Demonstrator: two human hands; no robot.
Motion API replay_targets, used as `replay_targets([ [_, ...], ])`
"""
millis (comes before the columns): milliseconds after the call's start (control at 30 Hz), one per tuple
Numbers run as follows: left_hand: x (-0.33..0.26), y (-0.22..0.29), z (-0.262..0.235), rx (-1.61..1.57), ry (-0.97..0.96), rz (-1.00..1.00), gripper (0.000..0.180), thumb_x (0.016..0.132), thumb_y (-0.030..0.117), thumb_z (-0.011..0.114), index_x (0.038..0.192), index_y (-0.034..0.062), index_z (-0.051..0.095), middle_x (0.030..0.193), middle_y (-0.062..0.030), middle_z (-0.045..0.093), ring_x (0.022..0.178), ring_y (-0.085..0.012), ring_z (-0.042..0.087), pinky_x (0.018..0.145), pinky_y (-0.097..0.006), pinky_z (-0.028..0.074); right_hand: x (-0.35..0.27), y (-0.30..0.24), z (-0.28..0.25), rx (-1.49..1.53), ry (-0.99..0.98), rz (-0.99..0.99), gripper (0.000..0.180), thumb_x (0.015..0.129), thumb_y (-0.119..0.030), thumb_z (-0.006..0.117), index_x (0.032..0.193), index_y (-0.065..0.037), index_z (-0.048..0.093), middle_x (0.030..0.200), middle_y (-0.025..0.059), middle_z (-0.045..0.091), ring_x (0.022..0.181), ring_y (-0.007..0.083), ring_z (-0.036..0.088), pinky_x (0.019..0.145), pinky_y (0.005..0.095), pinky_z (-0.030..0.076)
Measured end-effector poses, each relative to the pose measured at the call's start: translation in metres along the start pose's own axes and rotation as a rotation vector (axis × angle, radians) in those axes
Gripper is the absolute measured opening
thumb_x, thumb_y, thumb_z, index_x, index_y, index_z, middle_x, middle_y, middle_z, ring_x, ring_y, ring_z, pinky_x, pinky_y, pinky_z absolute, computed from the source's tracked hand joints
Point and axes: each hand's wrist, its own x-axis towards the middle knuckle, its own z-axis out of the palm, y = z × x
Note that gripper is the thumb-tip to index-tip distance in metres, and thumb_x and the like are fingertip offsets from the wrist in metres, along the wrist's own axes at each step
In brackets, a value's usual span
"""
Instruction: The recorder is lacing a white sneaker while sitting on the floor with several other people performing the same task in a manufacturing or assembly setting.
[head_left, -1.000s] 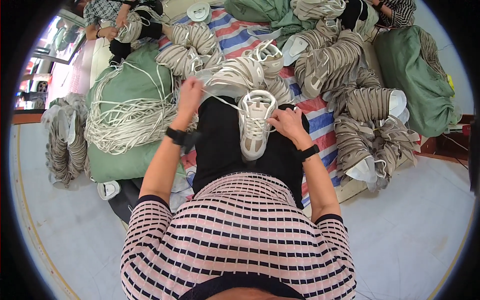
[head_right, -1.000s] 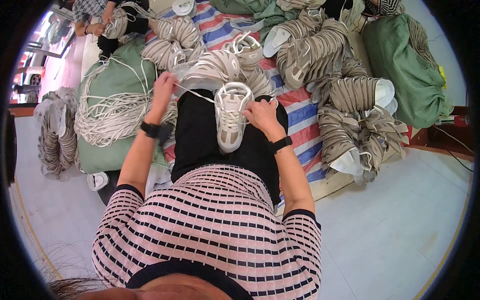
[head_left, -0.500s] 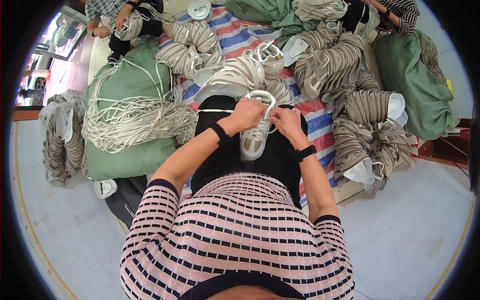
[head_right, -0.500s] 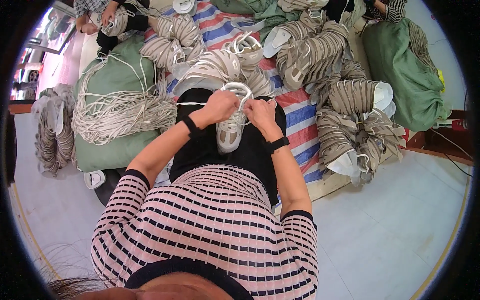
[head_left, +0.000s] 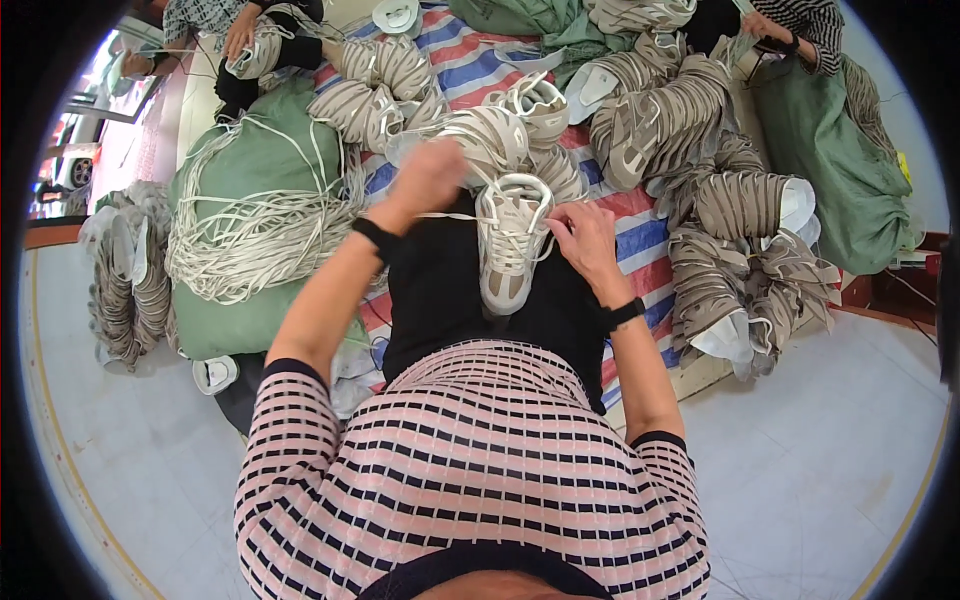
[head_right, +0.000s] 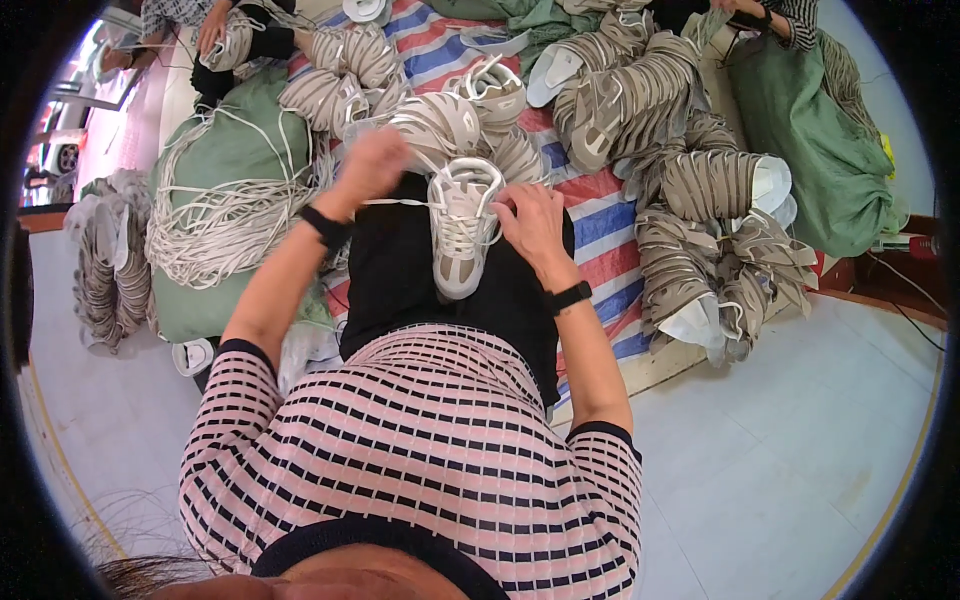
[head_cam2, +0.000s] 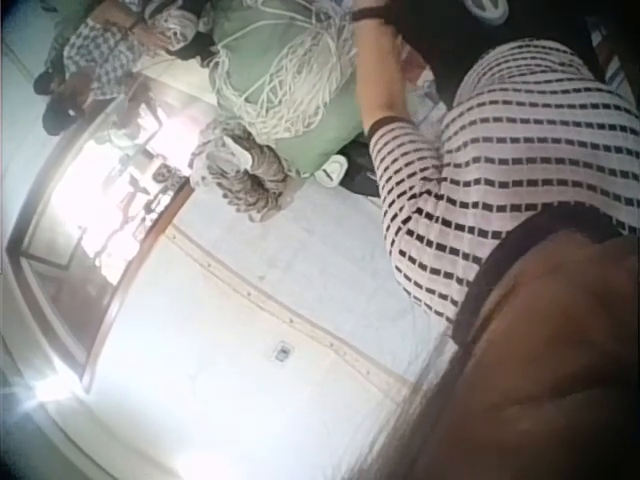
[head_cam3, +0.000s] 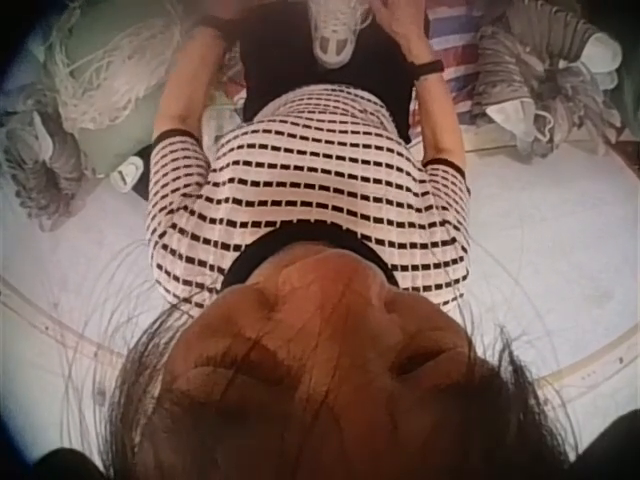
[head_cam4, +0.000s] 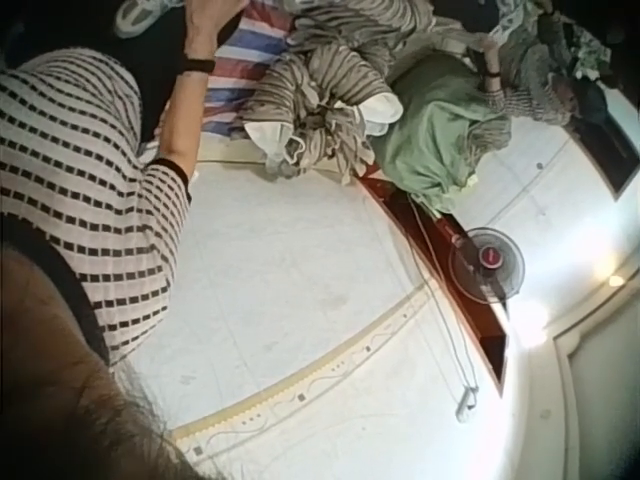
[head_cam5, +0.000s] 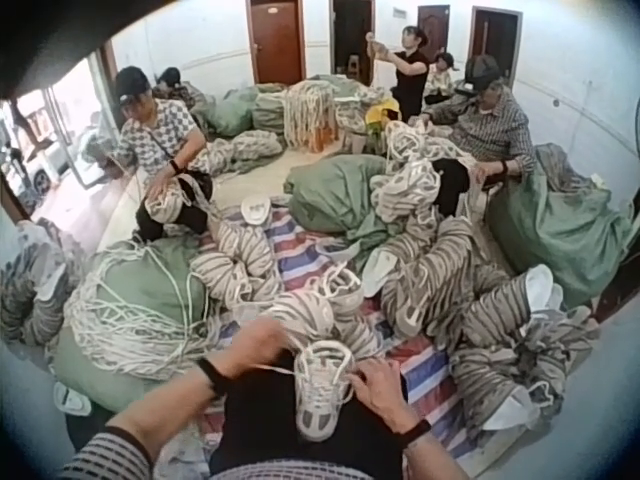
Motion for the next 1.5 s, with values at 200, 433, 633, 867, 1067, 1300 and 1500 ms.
replay_targets([
  [200, -0.035, -0.091, -0.154, 0.371, 0.502, -0.397, 0.012, 0.077, 0.01, 0.064, 0.074, 0.0033, 0.055, 0.068, -0.0063, 0.049, 0.056, -0.0165, 0.046, 0.053, -0.028, 0.039, -0.023, -0.038, 0.017, 0.051, -0.045, -0.231, 0.015, 0.074, -0.012, 0.063, 0.089, -0.008, 0.06, 0.079, 0.0079, 0.063, 0.071, 0.0248, 0.06, 0.062, 0.0366, 0.039],
  [433, -0.076, -0.099, -0.142, 0.053, 0.647, -0.715, 0.01, 0.083, 0.011, 0.06, 0.08, 0.0022, 0.058, 0.078, -0.002, 0.058, 0.066, -0.0134, 0.052, 0.062, -0.025, 0.042, -0.025, -0.08, 0.048, 0.011, -0.244, -0.298, 0.029, 0.077, -0.013, 0.062, 0.104, -0.009, 0.055, 0.072, 0.0088, 0.059, 0.067, 0.0266, 0.061, 0.06, 0.0381, 0.044],
  [633, -0.029, -0.029, -0.132, -1.414, 0.891, -0.797, 0.012, 0.085, 0.01, 0.048, 0.086, -0.0003, 0.054, 0.099, -0.0178, 0.061, 0.098, -0.0303, 0.057, 0.09, -0.039, 0.043, 0.005, -0.084, 0.082, -0.264, -0.262, -0.154, 0.035, 0.076, -0.011, 0.057, 0.11, -0.006, 0.051, 0.066, 0.0111, 0.06, 0.056, 0.0273, 0.06, 0.051, 0.039, 0.046],
  [867, -0.07, -0.052, -0.122, -1.683, 0.795, -1.009, 0.017, 0.085, 0.01, 0.044, 0.069, 0.007, 0.037, 0.063, 0.0001, 0.034, 0.052, -0.0102, 0.032, 0.044, -0.025, 0.024, -0.006, -0.084, 0.048, 0.081, -0.512, -0.155, 0.015, 0.079, -0.016, 0.059, 0.074, -0.002, 0.059, 0.06, 0.0104, 0.06, 0.051, 0.0205, 0.057, 0.046, 0.0322, 0.042],
  [1067, -0.119, -0.039, -0.055, -0.891, 0.577, -1.298, 0.009, 0.081, 0.002, 0.053, 0.09, 0.0047, 0.054, 0.066, 0.001, 0.049, 0.054, -0.0063, 0.043, 0.044, -0.02, 0.033, -0.03, -0.048, -0.067, 1.371, -0.257, 0.593, 0.017, 0.09, -0.014, 0.054, 0.1, -0.002, 0.06, 0.059, -0.0039, 0.047, 0.046, 0.0025, 0.038, 0.042, 0.0189, 0.029],
  [1300, -0.079, 0.007, 0.044, -0.354, 0.036, -0.619, 0.019, 0.081, 0.008, 0.06, 0.099, 0.0013, 0.064, 0.081, -0.0098, 0.066, 0.069, -0.0185, 0.063, 0.066, -0.028, 0.05, -0.106, 0.101, -0.055, 2.144, 0.428, 0.662, 0.017, 0.091, -0.017, 0.05, 0.099, -0.003, 0.058, 0.06, -0.003, 0.042, 0.05, 0.0094, 0.032, 0.051, 0.0229, 0.032],
  [1500, -0.063, 0.045, 0.045, -0.156, -0.325, -0.569, 0.015, 0.085, 0.018, 0.05, 0.086, 0.0053, 0.057, 0.071, -0.0202, 0.06, 0.071, -0.0395, 0.059, 0.062, -0.048, 0.046, -0.096, 0.14, -0.046, 1.74, 1.118, 1.243, 0.024, 0.093, -0.023, 0.046, 0.105, -0.006, 0.058, 0.08, 0.002, 0.053, 0.069, 0.0138, 0.048, 0.058, 0.0321, 0.04],
])
